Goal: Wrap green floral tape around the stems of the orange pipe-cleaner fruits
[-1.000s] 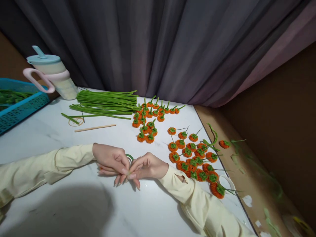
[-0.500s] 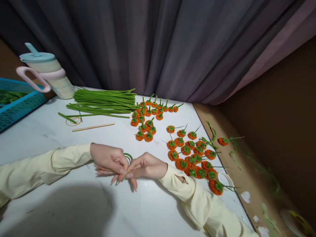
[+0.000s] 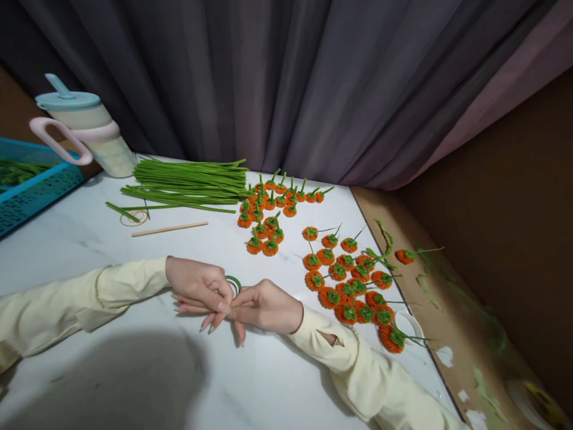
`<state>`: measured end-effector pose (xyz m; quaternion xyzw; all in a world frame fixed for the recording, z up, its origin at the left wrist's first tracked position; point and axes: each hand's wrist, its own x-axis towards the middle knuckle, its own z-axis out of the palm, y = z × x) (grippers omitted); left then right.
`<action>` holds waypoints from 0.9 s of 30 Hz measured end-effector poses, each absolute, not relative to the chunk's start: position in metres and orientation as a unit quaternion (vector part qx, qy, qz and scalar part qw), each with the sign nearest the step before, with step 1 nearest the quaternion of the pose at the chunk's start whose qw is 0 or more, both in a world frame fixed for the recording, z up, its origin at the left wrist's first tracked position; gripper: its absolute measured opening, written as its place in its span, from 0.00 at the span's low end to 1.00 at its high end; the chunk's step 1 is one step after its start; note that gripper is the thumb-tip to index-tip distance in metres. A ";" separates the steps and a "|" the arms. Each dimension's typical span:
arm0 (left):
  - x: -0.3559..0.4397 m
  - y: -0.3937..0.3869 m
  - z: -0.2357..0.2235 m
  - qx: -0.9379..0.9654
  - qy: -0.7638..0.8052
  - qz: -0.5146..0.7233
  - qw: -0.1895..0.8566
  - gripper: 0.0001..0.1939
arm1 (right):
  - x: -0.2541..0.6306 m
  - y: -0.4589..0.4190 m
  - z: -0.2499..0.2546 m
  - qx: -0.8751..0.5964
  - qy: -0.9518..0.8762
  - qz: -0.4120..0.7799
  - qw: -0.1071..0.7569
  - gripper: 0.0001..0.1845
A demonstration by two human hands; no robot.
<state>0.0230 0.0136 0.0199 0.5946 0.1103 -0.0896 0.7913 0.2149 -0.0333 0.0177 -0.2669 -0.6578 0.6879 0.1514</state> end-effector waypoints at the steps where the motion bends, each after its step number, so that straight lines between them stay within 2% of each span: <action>1: 0.023 0.014 0.020 0.593 0.109 -0.093 0.792 0.12 | 0.215 -0.032 0.017 -0.253 -0.653 0.699 0.148 0.21; 6: 0.022 0.015 0.021 0.583 0.089 -0.099 0.802 0.12 | 0.218 -0.024 0.012 -0.173 -0.615 0.759 0.127 0.19; 15: 0.023 0.014 0.021 0.576 0.078 -0.097 0.808 0.13 | 0.221 -0.022 0.009 -0.157 -0.580 0.786 0.144 0.15; 22: 0.025 0.015 0.021 0.570 0.070 -0.106 0.812 0.15 | 0.220 -0.025 0.009 -0.179 -0.587 0.780 0.121 0.22; 27: 0.025 0.014 0.021 0.563 0.071 -0.104 0.817 0.14 | 0.215 -0.029 0.013 -0.232 -0.609 0.750 0.112 0.23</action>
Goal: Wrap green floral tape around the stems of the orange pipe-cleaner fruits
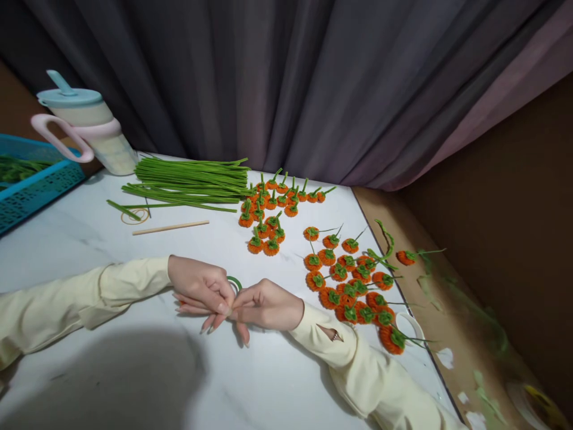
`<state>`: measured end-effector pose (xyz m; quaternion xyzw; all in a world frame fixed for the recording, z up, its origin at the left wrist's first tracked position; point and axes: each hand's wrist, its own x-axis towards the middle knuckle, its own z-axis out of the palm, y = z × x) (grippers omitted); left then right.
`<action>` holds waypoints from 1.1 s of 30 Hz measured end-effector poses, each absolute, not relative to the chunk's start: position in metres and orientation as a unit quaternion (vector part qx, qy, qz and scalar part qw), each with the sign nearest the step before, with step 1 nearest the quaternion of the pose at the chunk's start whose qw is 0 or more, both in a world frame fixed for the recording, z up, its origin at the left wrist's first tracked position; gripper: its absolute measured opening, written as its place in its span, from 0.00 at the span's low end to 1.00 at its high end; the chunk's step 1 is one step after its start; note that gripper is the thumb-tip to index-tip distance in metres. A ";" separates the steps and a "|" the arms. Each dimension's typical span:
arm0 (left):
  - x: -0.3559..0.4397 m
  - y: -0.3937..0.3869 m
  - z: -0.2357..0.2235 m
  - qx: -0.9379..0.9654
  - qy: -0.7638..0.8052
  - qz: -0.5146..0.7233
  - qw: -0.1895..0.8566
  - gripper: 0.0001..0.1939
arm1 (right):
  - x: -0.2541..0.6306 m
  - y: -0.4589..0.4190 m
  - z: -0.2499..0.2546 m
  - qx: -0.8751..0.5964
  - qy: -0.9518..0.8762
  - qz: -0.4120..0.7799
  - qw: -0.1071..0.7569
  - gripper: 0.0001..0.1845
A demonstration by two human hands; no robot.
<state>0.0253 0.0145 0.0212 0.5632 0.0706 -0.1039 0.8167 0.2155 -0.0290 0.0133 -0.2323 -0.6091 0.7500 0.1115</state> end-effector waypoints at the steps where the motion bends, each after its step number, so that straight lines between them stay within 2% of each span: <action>1: 0.025 0.014 0.021 0.561 0.071 -0.103 0.818 0.14 | 0.214 -0.030 0.015 -0.239 -0.609 0.748 0.115 0.23; 11: 0.025 0.015 0.023 0.561 0.079 -0.106 0.817 0.13 | 0.211 -0.029 0.020 -0.253 -0.567 0.775 0.113 0.22; 17: 0.027 0.004 0.025 0.526 0.019 -0.162 0.834 0.14 | 0.211 -0.028 0.015 -0.333 -0.605 0.708 0.147 0.22; 20: 0.026 0.006 0.027 0.525 0.035 -0.117 0.842 0.15 | 0.213 -0.029 0.013 -0.323 -0.648 0.674 0.146 0.22; 24: 0.021 0.013 0.032 0.539 0.068 -0.017 0.840 0.15 | 0.215 -0.027 0.010 -0.275 -0.617 0.723 0.145 0.21; 29: 0.018 0.013 0.044 0.595 0.088 0.075 0.795 0.15 | 0.216 -0.024 0.007 -0.253 -0.637 0.690 0.233 0.25; 33: 0.020 0.003 0.057 0.611 0.124 0.119 0.773 0.15 | 0.221 -0.027 0.013 -0.326 -0.674 0.590 0.303 0.26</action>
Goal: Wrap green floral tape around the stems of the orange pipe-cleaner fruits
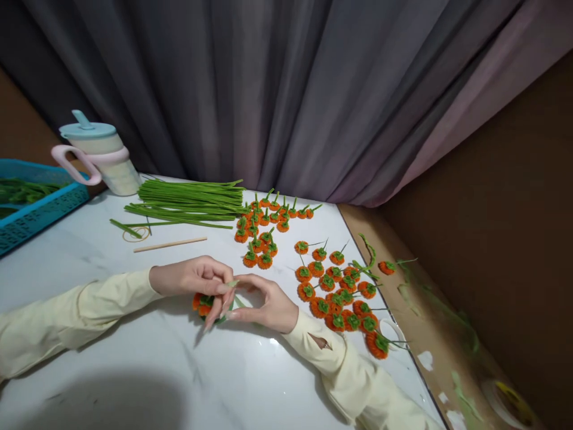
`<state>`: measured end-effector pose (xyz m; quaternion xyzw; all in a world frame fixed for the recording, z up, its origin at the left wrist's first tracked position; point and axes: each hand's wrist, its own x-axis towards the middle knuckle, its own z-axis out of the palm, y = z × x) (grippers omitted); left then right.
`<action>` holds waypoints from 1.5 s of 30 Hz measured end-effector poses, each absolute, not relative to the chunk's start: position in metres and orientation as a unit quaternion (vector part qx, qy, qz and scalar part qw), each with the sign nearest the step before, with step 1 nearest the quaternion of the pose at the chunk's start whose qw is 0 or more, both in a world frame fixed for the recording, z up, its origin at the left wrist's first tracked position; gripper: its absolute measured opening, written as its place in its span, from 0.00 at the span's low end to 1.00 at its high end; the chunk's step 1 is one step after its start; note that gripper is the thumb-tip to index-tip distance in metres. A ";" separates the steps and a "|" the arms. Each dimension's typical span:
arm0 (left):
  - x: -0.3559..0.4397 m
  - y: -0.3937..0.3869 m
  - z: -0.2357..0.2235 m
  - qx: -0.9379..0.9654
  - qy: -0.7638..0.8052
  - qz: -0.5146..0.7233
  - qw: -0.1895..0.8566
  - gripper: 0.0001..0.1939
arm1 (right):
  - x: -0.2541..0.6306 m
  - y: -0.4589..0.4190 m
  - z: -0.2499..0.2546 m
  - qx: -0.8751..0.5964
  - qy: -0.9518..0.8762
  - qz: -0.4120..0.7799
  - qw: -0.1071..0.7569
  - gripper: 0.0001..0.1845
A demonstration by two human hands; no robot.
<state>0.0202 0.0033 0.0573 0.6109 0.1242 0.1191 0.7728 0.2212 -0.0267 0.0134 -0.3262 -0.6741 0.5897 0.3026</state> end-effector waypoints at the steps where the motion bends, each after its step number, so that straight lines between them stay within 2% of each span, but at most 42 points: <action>1: 0.022 0.000 0.061 0.618 0.135 0.129 0.764 0.15 | 0.223 -0.029 0.017 -0.345 -0.688 0.560 0.307 0.27; 4: 0.029 -0.015 0.068 0.683 0.174 0.200 0.680 0.15 | 0.227 -0.041 0.027 -0.362 -0.701 0.537 0.298 0.30; 8: 0.045 -0.038 0.071 0.789 0.204 0.309 0.490 0.13 | 0.222 -0.065 0.036 -0.333 -0.647 0.613 0.306 0.22; 14: 0.060 -0.047 0.065 0.822 0.200 0.365 0.388 0.12 | 0.219 -0.087 0.030 -0.349 -0.551 0.652 0.387 0.15; 16: 0.055 -0.039 0.067 0.867 0.183 0.367 0.281 0.13 | 0.221 -0.088 0.023 -0.332 -0.514 0.679 0.404 0.15; 19: 0.041 -0.022 0.075 0.935 0.158 0.313 0.051 0.16 | 0.225 -0.085 0.013 -0.329 -0.456 0.713 0.419 0.18; 21: 0.031 -0.013 0.085 0.943 0.168 0.287 -0.028 0.19 | 0.226 -0.083 0.010 -0.328 -0.449 0.716 0.422 0.19; 23: 0.025 -0.011 0.094 0.950 0.158 0.266 -0.045 0.19 | 0.228 -0.082 0.008 -0.331 -0.460 0.710 0.417 0.19; 28: 0.028 -0.024 0.099 0.963 0.092 0.235 -0.097 0.09 | 0.230 -0.082 0.008 -0.372 -0.492 0.689 0.381 0.20; 33: 0.033 -0.029 0.091 0.965 0.070 0.215 -0.130 0.14 | 0.229 -0.085 0.009 -0.392 -0.519 0.666 0.366 0.22; 36: 0.032 -0.028 0.091 0.967 0.069 0.212 -0.125 0.15 | 0.230 -0.087 0.009 -0.413 -0.602 0.556 0.397 0.21; 40: 0.030 -0.028 0.092 0.969 0.080 0.201 -0.123 0.15 | 0.232 -0.090 0.010 -0.406 -0.747 0.295 0.436 0.13; 45: 0.030 -0.028 0.090 0.967 0.081 0.198 -0.137 0.15 | 0.233 -0.095 0.010 -0.389 -0.799 0.078 0.453 0.12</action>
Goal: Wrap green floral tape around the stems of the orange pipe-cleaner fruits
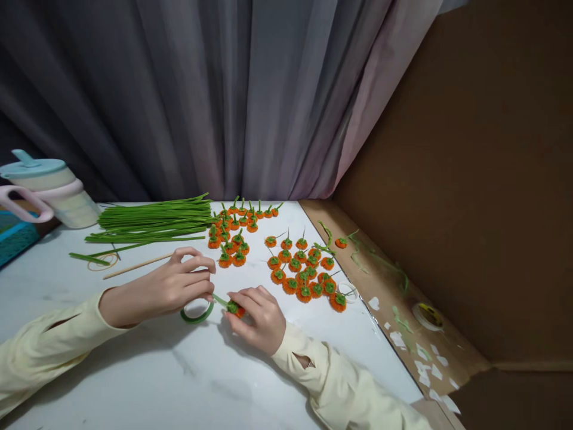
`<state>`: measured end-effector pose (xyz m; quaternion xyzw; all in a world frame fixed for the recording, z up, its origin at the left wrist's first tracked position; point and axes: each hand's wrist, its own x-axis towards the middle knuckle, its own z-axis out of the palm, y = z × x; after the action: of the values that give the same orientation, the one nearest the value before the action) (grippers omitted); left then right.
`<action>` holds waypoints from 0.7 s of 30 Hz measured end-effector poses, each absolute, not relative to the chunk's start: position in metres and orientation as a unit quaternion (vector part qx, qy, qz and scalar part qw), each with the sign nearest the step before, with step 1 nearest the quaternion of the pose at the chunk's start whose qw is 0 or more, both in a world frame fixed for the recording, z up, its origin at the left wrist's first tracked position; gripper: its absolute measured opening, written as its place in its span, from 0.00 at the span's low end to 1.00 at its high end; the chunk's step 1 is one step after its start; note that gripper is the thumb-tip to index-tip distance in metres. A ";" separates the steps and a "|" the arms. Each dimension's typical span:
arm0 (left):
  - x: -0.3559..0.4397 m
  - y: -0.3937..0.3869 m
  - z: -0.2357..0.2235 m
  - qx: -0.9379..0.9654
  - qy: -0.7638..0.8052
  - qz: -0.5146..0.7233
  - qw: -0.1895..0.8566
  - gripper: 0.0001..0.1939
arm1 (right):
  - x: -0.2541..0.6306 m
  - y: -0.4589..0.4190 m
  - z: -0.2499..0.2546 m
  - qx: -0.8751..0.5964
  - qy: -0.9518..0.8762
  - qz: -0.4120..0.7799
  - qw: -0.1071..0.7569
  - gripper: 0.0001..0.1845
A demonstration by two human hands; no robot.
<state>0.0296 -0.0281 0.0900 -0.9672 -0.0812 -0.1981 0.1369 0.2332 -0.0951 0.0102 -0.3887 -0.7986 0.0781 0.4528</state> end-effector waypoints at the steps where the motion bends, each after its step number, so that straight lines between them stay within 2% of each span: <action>1: 0.030 -0.028 0.089 -0.967 -0.083 -0.196 0.138 0.15 | 0.233 -0.096 0.010 -0.393 -0.800 0.055 0.450 0.12; 11: 0.029 -0.019 0.084 -0.974 -0.118 -0.190 0.043 0.16 | 0.234 -0.095 0.011 -0.433 -0.789 -0.032 0.435 0.12; 21: 0.037 -0.014 0.074 -0.941 -0.262 -0.098 -0.193 0.26 | 0.234 -0.095 0.011 -0.438 -0.789 -0.080 0.425 0.11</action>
<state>0.0375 -0.0136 0.0735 -0.9405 -0.2618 -0.0983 -0.1929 0.2339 -0.0946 0.0114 -0.4376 -0.7885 -0.0802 0.4247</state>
